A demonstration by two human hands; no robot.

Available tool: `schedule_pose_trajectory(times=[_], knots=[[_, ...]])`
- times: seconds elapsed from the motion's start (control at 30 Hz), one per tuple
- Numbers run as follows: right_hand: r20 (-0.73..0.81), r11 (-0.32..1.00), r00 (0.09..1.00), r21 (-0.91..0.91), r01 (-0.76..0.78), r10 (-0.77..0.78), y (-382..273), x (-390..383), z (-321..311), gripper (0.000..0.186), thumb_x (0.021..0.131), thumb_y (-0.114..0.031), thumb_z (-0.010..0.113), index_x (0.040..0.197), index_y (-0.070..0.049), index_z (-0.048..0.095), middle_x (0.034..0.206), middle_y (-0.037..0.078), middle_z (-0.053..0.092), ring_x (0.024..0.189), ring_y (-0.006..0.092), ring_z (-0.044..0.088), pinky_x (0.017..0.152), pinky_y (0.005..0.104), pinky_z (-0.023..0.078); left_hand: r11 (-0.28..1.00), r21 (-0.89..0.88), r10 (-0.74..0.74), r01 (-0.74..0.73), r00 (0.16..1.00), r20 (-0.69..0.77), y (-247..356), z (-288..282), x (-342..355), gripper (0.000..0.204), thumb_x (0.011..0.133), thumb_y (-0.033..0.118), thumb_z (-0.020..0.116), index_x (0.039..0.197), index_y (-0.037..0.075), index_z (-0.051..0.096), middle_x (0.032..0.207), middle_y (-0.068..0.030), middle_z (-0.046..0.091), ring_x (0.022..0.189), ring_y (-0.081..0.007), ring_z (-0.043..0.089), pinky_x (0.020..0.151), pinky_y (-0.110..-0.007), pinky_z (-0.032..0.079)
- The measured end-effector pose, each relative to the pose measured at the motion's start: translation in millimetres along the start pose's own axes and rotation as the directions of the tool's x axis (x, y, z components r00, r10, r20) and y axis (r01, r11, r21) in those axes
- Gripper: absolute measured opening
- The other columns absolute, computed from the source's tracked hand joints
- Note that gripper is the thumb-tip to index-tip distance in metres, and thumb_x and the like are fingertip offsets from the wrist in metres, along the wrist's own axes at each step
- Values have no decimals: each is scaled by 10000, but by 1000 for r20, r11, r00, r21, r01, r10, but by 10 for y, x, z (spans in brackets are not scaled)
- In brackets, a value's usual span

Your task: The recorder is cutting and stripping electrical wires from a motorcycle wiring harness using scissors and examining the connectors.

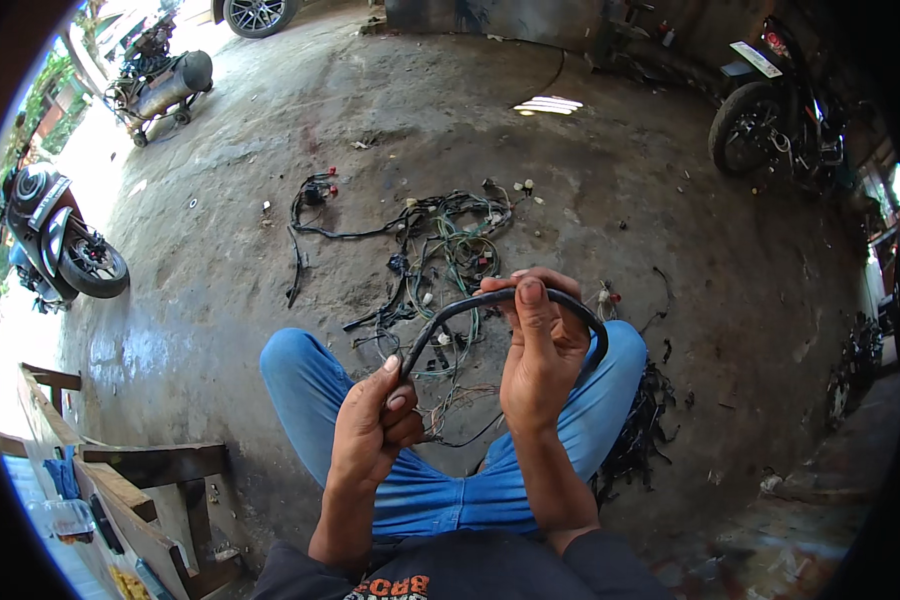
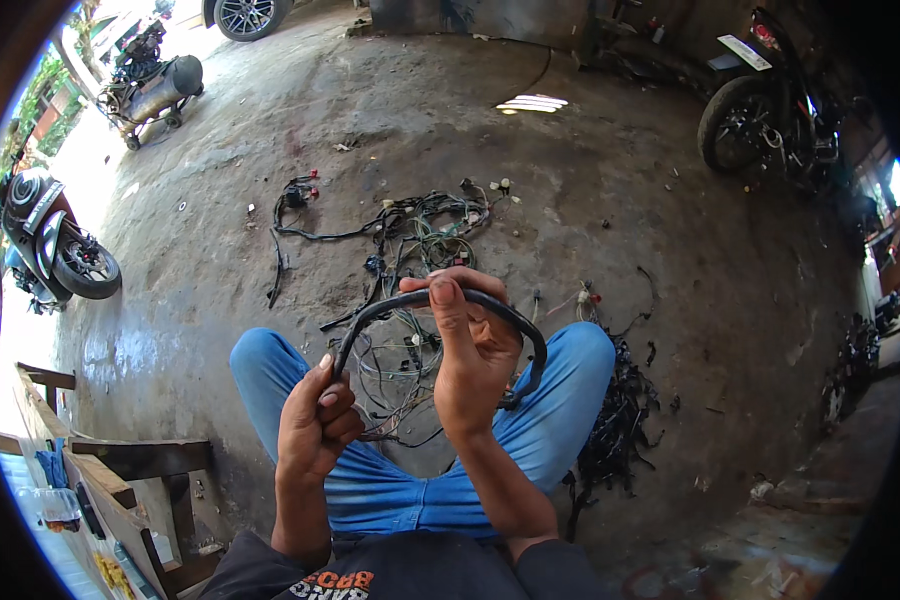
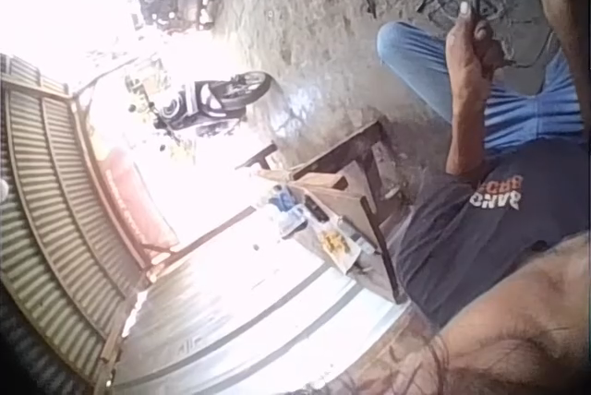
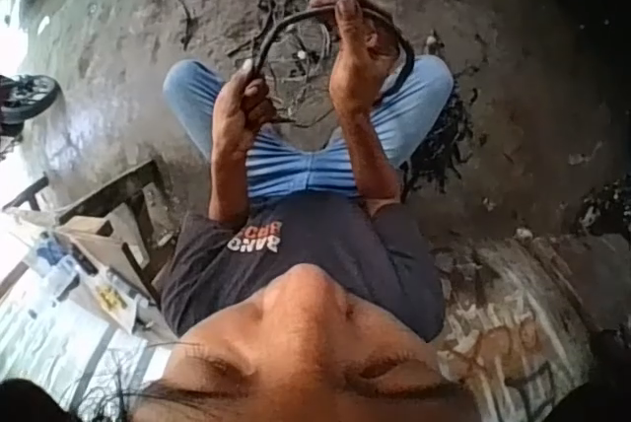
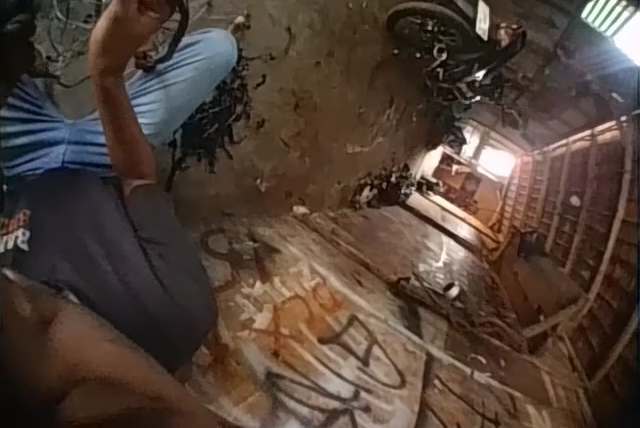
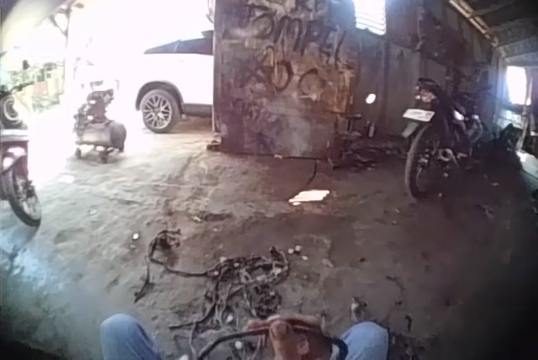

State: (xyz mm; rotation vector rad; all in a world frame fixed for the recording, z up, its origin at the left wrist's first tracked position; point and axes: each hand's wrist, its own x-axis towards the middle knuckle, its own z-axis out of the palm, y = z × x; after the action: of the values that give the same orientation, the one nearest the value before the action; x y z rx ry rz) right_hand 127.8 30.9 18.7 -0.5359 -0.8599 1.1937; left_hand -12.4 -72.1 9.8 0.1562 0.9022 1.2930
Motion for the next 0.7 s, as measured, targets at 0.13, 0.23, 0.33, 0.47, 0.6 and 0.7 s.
schedule_pose_trajectory(times=[0.13,0.23,0.33,0.47,0.6,0.7], knots=[[98,989,995,-142,43,-29,-90,83,154,106,987,-60,621,1058,17,608,954,103,689,918,199,712,821,301,571,999,26,22,-21,998,-60,58,16,-22,380,1052,380,494,753,147,463,556,98,285,424,-30,193,411,-242,168],[149,977,989,-207,44,-13,-160,166,200,76,992,-47,608,1033,14,592,925,118,701,889,175,711,788,287,579,997,59,57,-55,998,-36,74,4,-41,410,1052,382,496,723,139,462,550,94,279,427,-37,201,415,-243,167],[34,915,999,-403,19,-5,-237,165,104,140,1004,-144,610,966,-9,613,774,118,703,768,172,707,716,271,552,987,160,-35,27,998,48,39,35,-27,461,1059,378,487,668,140,441,532,88,263,423,-50,209,421,-251,167],[-9,892,1000,-453,-6,2,-338,128,-60,156,998,-152,616,958,-1,611,775,123,690,721,178,698,631,306,577,973,221,-91,72,993,79,23,95,-25,494,1065,404,473,674,104,475,524,77,280,439,-53,230,440,-261,171],[-38,882,998,-470,26,-50,-465,13,-115,158,1001,-131,602,950,19,598,777,137,679,703,191,692,595,317,578,962,268,-76,44,991,110,-58,70,16,489,1061,372,485,646,117,441,541,66,312,462,-53,241,448,-256,187],[-34,869,994,-489,71,-101,-528,-50,-176,151,1002,-122,595,946,18,593,777,142,681,698,187,688,593,304,572,953,297,-97,63,990,101,-92,81,43,494,1063,365,481,641,111,442,543,60,323,479,-58,256,462,-257,193]])
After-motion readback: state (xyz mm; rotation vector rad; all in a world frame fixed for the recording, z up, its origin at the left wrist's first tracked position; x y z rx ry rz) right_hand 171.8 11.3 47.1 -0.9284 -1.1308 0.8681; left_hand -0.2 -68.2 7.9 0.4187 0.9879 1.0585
